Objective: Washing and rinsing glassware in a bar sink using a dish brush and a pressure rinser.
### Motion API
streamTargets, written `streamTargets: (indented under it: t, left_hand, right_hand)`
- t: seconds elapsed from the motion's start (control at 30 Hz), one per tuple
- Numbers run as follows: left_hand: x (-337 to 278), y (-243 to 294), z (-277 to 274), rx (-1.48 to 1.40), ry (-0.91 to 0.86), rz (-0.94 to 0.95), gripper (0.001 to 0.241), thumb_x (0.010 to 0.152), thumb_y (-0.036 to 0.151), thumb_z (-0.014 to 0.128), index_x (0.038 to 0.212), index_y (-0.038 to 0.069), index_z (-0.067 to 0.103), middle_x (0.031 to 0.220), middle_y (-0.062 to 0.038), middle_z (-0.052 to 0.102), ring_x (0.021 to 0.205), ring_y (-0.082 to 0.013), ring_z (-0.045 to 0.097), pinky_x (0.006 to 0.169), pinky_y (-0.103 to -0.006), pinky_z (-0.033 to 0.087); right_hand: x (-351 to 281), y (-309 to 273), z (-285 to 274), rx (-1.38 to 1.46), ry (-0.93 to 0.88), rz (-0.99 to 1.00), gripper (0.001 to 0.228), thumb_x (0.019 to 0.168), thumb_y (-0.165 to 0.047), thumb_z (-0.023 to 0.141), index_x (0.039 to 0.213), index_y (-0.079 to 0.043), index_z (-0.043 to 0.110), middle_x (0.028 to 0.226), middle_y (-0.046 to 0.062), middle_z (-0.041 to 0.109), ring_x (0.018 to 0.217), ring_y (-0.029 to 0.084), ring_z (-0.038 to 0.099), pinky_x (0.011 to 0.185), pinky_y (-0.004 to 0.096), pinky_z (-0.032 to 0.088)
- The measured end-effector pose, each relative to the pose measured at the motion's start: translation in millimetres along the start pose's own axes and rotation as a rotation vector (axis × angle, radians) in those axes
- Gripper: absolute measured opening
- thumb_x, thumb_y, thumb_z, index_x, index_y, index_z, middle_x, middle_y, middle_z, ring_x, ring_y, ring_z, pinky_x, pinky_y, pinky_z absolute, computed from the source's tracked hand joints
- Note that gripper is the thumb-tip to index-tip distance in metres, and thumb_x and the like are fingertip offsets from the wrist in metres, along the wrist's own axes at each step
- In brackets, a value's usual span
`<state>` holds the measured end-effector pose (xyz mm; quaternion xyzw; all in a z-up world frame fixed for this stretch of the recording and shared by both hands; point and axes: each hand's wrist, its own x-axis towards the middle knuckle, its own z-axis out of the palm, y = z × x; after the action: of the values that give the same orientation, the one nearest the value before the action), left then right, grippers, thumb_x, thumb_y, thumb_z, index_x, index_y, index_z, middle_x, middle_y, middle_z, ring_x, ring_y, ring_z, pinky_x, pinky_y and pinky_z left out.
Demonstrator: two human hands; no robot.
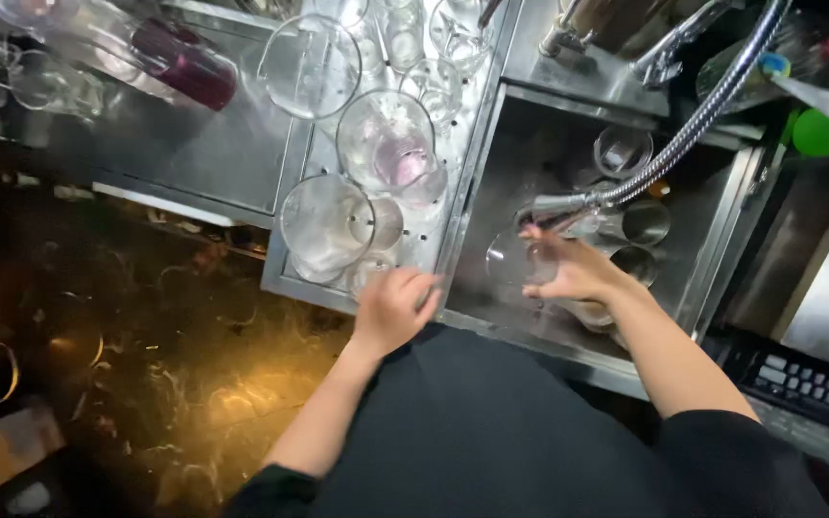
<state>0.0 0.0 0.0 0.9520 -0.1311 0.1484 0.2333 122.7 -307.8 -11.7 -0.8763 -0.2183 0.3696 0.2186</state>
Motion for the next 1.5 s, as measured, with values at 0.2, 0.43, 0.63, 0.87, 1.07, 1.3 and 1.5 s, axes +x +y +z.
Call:
streamTargets:
  t: [0.2,0.43,0.63,0.87,1.07,1.3,1.5]
  left_hand:
    - [58,62,-28,-0.274,0.119,0.436,0.022,0.091,0.028,0.072,0.109,0.015,0.074,0.102,-0.006,0.069,0.099,-0.0265,0.07,0.084,-0.0387,0.057]
    - [79,97,-64,-0.35,0.139,0.565,0.029,0.099,0.043,0.054,0.095,0.021,0.074,0.088,0.004,0.069,0.084,-0.0151,0.07,0.105,-0.0466,0.047]
    - [84,99,-112,-0.247,0.097,0.453,0.022,0.093,0.026,0.078,0.076,0.015,0.068,0.079,0.004,0.071,0.081,-0.015,0.068,0.11,-0.052,0.044]
    - [80,88,-145,-0.094,0.049,0.453,0.008,0.092,0.011,0.072,0.087,0.017,0.07,0.071,0.004,0.064,0.067,-0.0154,0.058,0.1,-0.0488,0.051]
    - [65,78,-131,-0.214,0.218,0.458,0.014,0.096,0.015,0.071,0.109,0.012,0.069,0.108,-0.006,0.06,0.105,-0.0256,0.058,0.103,-0.0513,0.056]
    - [37,61,-70,-0.769,0.281,0.066,0.13,0.075,0.035,0.091,0.164,0.01,-0.001,0.139,-0.035,0.052,0.138,-0.0429,0.052,0.114,-0.0554,0.05]
    - [27,39,-54,-0.229,0.334,0.041,0.081,0.084,0.042,0.082,0.141,-0.006,0.049,0.138,-0.018,0.059,0.126,-0.0311,0.065,0.113,-0.0418,0.053]
  right_hand:
    - [-34,18,47,0.222,0.506,-0.521,0.097,0.055,-0.068,0.091,0.128,-0.011,0.062,0.118,0.01,0.076,0.11,0.031,0.073,0.096,0.042,0.058]
    - [-46,-52,31,0.209,0.857,-0.703,0.093,0.068,-0.064,0.086,0.132,-0.001,0.065,0.114,0.016,0.073,0.102,0.037,0.073,0.089,0.047,0.059]
    - [-60,-129,7,0.245,0.871,-0.743,0.081,0.102,-0.07,0.033,0.144,-0.002,0.048,0.127,0.023,0.065,0.113,0.041,0.068,0.101,0.05,0.054]
    - [-37,-158,24,0.326,0.923,-0.829,0.076,0.101,-0.063,0.048,0.143,-0.001,0.042,0.129,0.022,0.061,0.113,0.04,0.066,0.1,0.05,0.054]
    - [-26,-158,55,0.623,0.906,-0.745,0.073,0.09,-0.05,0.073,0.139,-0.003,0.046,0.13,0.019,0.058,0.116,0.033,0.062,0.105,0.045,0.048]
    - [-14,-156,56,0.665,0.887,-0.753,0.08,0.083,-0.045,0.078,0.14,0.003,0.047,0.133,0.022,0.056,0.12,0.038,0.059,0.106,0.048,0.047]
    - [-5,-159,52,0.581,0.895,-0.834,0.087,0.081,-0.038,0.08,0.144,0.009,0.042,0.136,0.029,0.053,0.122,0.048,0.057,0.103,0.055,0.047]
